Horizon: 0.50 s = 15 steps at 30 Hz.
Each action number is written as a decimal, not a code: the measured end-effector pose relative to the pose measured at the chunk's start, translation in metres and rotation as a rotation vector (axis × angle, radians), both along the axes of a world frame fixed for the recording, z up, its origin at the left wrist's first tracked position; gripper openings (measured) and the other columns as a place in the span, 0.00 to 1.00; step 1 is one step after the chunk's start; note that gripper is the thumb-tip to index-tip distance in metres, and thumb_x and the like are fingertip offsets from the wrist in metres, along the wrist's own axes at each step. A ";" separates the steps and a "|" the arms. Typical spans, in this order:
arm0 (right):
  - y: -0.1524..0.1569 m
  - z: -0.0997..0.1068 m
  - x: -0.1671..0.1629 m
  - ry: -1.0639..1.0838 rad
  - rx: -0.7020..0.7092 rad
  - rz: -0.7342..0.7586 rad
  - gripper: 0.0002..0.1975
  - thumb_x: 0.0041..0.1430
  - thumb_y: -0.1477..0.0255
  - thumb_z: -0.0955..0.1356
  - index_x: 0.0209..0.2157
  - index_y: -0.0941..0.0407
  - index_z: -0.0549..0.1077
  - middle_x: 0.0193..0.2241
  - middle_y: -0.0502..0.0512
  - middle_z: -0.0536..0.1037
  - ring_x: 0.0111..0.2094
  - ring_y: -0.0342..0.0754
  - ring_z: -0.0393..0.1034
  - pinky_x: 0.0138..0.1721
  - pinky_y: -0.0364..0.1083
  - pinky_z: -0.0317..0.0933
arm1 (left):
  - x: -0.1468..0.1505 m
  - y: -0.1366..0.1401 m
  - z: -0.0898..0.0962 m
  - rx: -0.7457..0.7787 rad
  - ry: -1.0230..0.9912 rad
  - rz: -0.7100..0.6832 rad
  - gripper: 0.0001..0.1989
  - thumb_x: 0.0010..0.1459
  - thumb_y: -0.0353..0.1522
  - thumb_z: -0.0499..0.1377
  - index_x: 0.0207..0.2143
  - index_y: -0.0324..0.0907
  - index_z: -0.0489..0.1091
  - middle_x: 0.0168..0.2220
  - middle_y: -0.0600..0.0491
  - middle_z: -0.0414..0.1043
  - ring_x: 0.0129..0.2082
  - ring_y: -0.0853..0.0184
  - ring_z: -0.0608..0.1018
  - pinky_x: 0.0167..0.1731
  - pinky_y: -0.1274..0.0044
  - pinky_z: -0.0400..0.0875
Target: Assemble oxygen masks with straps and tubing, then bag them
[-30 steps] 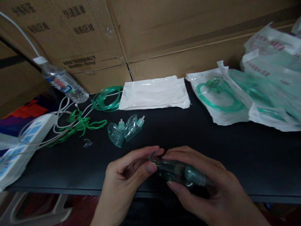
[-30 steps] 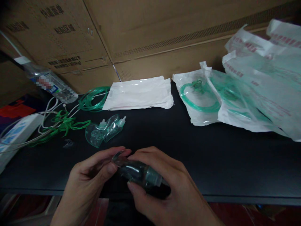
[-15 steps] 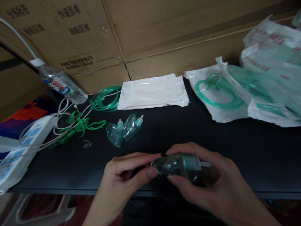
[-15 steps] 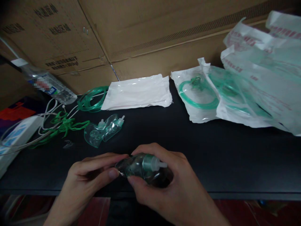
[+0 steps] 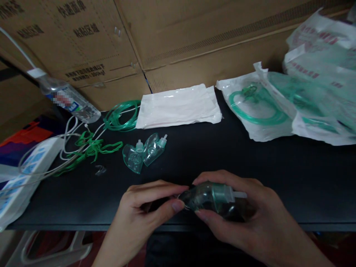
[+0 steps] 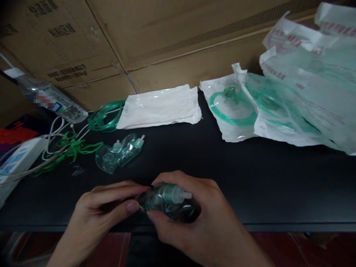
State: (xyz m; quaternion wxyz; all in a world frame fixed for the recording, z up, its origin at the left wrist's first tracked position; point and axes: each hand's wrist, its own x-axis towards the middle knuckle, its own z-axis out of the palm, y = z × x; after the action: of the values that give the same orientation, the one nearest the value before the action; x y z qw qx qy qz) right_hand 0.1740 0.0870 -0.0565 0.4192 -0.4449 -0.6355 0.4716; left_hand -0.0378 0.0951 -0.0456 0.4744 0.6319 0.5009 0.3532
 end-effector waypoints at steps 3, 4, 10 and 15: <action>-0.001 0.001 0.002 -0.017 -0.009 0.021 0.15 0.52 0.79 0.75 0.41 0.49 0.79 0.33 0.41 0.84 0.30 0.39 0.79 0.32 0.33 0.70 | 0.001 0.000 0.000 -0.013 -0.009 0.005 0.10 0.57 0.29 0.69 0.37 0.54 0.86 0.32 0.55 0.86 0.31 0.66 0.85 0.31 0.84 0.76; -0.001 0.001 0.002 -0.024 -0.028 0.035 0.15 0.53 0.79 0.75 0.41 0.48 0.79 0.33 0.41 0.84 0.30 0.39 0.78 0.32 0.33 0.70 | 0.002 0.000 0.000 -0.019 -0.008 0.006 0.09 0.57 0.29 0.69 0.36 0.54 0.86 0.32 0.55 0.86 0.31 0.66 0.85 0.31 0.84 0.76; 0.000 0.004 0.005 0.034 -0.113 0.078 0.13 0.57 0.76 0.75 0.41 0.45 0.78 0.35 0.40 0.83 0.31 0.39 0.78 0.32 0.33 0.69 | 0.001 -0.002 0.000 -0.033 0.000 0.039 0.08 0.55 0.28 0.70 0.34 0.52 0.86 0.30 0.56 0.85 0.29 0.69 0.84 0.29 0.87 0.75; 0.001 0.006 0.006 0.089 -0.138 0.108 0.16 0.57 0.78 0.75 0.42 0.43 0.79 0.36 0.39 0.82 0.32 0.38 0.77 0.34 0.33 0.67 | 0.004 -0.005 0.000 0.033 0.004 0.120 0.10 0.55 0.28 0.69 0.34 0.55 0.86 0.29 0.59 0.86 0.28 0.71 0.85 0.29 0.90 0.76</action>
State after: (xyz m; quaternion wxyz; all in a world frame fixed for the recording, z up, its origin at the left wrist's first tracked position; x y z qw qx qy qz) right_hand 0.1796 0.0881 -0.0505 0.3895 -0.4165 -0.6052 0.5555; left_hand -0.0340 0.0903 -0.0453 0.4408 0.6091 0.5331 0.3879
